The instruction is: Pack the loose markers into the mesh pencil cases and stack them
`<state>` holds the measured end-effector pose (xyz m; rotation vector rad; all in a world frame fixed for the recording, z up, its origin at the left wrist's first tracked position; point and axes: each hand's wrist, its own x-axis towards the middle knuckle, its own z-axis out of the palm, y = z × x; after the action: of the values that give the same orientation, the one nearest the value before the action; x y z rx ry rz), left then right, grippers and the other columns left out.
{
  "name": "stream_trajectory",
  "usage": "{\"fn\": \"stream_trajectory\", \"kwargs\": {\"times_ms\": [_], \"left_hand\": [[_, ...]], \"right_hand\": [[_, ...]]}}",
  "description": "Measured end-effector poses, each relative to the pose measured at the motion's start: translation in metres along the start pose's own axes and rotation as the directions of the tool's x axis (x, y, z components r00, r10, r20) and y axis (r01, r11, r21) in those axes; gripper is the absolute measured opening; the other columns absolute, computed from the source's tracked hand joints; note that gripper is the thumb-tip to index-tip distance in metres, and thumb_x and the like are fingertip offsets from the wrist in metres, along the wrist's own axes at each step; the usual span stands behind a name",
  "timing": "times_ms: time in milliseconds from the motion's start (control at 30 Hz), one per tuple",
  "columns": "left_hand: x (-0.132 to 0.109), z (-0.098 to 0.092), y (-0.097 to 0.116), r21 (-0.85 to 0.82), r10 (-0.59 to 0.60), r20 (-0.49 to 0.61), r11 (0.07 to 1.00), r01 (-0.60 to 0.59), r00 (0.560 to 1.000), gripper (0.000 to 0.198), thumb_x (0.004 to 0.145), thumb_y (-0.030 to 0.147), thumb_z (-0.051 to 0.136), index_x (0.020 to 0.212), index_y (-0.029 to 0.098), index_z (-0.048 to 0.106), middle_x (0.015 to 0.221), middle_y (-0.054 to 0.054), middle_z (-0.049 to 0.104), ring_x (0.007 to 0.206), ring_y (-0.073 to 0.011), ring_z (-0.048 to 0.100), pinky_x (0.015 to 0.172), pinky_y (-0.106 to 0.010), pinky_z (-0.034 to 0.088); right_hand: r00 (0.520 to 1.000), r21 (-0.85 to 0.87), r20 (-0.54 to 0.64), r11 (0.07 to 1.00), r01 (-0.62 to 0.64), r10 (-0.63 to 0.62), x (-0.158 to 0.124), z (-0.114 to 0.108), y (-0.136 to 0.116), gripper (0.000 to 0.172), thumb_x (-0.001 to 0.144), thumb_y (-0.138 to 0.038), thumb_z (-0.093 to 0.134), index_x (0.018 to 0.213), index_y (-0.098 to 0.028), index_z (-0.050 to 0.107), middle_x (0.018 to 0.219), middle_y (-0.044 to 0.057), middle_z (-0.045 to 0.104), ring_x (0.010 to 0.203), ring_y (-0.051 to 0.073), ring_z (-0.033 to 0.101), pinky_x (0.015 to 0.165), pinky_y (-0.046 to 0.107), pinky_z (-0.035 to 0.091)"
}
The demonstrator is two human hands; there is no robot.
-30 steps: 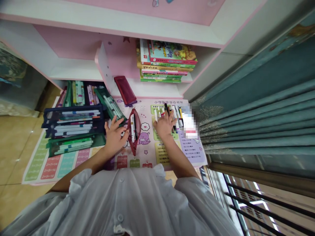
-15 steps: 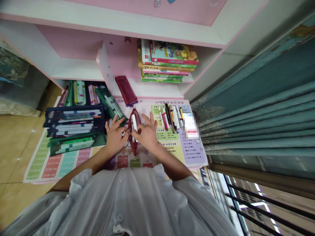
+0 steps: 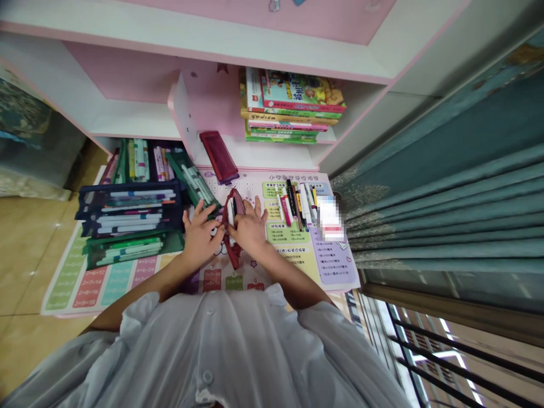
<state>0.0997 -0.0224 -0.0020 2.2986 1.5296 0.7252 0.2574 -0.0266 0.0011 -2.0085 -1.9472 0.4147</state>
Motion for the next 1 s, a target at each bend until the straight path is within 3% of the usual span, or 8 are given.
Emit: {"fn": "stream_trajectory", "kwargs": {"times_ms": [167, 300, 433, 567, 667, 800, 1000], "left_hand": [[0.0, 0.001, 0.0, -0.006, -0.001, -0.007, 1.0, 0.001, 1.0, 0.021, 0.089, 0.028, 0.055, 0.077, 0.022, 0.071, 0.14, -0.009, 0.062, 0.146, -0.0377, 0.038, 0.116, -0.07, 0.019], [0.0, 0.002, -0.002, 0.001, -0.002, -0.014, 1.0, 0.002, 1.0, 0.021, 0.089, 0.028, 0.055, 0.076, 0.022, 0.07, 0.139, -0.009, 0.063, 0.146, -0.0375, 0.038, 0.114, -0.071, 0.021], [0.0, 0.003, -0.003, -0.006, 0.006, -0.015, 1.0, -0.006, 1.0, 0.021, 0.089, 0.028, 0.055, 0.077, 0.021, 0.07, 0.138, -0.009, 0.063, 0.146, -0.0381, 0.039, 0.113, -0.072, 0.022], [0.0, 0.003, -0.004, -0.014, 0.004, -0.011, 1.0, -0.004, 1.0, 0.021, 0.089, 0.028, 0.054, 0.077, 0.021, 0.07, 0.139, -0.011, 0.063, 0.145, -0.0387, 0.039, 0.114, -0.072, 0.021], [-0.001, 0.004, -0.004, -0.006, 0.008, -0.013, 1.0, -0.008, 1.0, 0.022, 0.09, 0.029, 0.053, 0.077, 0.021, 0.07, 0.139, -0.01, 0.063, 0.145, -0.0387, 0.04, 0.113, -0.072, 0.021], [-0.001, 0.005, -0.005, 0.005, 0.008, -0.011, 1.0, -0.008, 1.0, 0.022, 0.09, 0.029, 0.054, 0.077, 0.021, 0.07, 0.139, -0.01, 0.063, 0.146, -0.0381, 0.039, 0.113, -0.071, 0.022], [0.001, 0.003, -0.004, -0.001, 0.004, -0.008, 1.0, -0.004, 1.0, 0.021, 0.089, 0.028, 0.054, 0.077, 0.021, 0.069, 0.138, -0.01, 0.063, 0.145, -0.0384, 0.04, 0.113, -0.072, 0.022]], "right_hand": [[0.997, 0.03, -0.068, 0.999, 0.027, -0.025, -0.003, 0.0, 0.002, 0.019, 0.082, -0.036, 0.071, 0.073, -0.019, 0.071, 0.149, 0.014, 0.051, 0.151, 0.041, 0.023, 0.112, 0.072, 0.026], [0.957, 0.05, -0.289, 0.997, 0.051, -0.034, 0.004, -0.007, 0.02, 0.022, 0.086, -0.038, 0.067, 0.074, -0.02, 0.071, 0.142, 0.013, 0.057, 0.149, 0.039, 0.029, 0.113, 0.066, 0.032], [0.895, 0.004, -0.434, 0.994, -0.109, 0.1, 0.018, -0.017, 0.06, 0.017, 0.084, -0.031, 0.066, 0.075, -0.018, 0.071, 0.144, 0.016, 0.054, 0.149, 0.042, 0.025, 0.113, 0.07, 0.026], [0.885, -0.055, -0.409, 0.962, -0.268, 0.223, 0.026, -0.016, 0.098, 0.01, 0.08, -0.024, 0.068, 0.081, -0.015, 0.07, 0.15, 0.019, 0.047, 0.15, 0.046, 0.018, 0.111, 0.077, 0.021], [0.868, -0.087, -0.429, 0.946, -0.313, 0.248, 0.028, -0.011, 0.112, 0.01, 0.077, -0.024, 0.07, 0.082, -0.015, 0.069, 0.149, 0.019, 0.046, 0.15, 0.047, 0.017, 0.11, 0.078, 0.021], [0.869, -0.131, -0.428, 0.934, -0.333, 0.25, 0.029, -0.006, 0.118, 0.011, 0.078, -0.025, 0.07, 0.079, -0.014, 0.069, 0.149, 0.02, 0.046, 0.15, 0.048, 0.017, 0.109, 0.08, 0.021], [0.905, -0.177, -0.315, 0.919, -0.352, 0.286, 0.032, -0.009, 0.116, 0.014, 0.079, -0.024, 0.067, 0.076, -0.011, 0.072, 0.152, 0.021, 0.045, 0.15, 0.049, 0.016, 0.11, 0.082, 0.015]]}}
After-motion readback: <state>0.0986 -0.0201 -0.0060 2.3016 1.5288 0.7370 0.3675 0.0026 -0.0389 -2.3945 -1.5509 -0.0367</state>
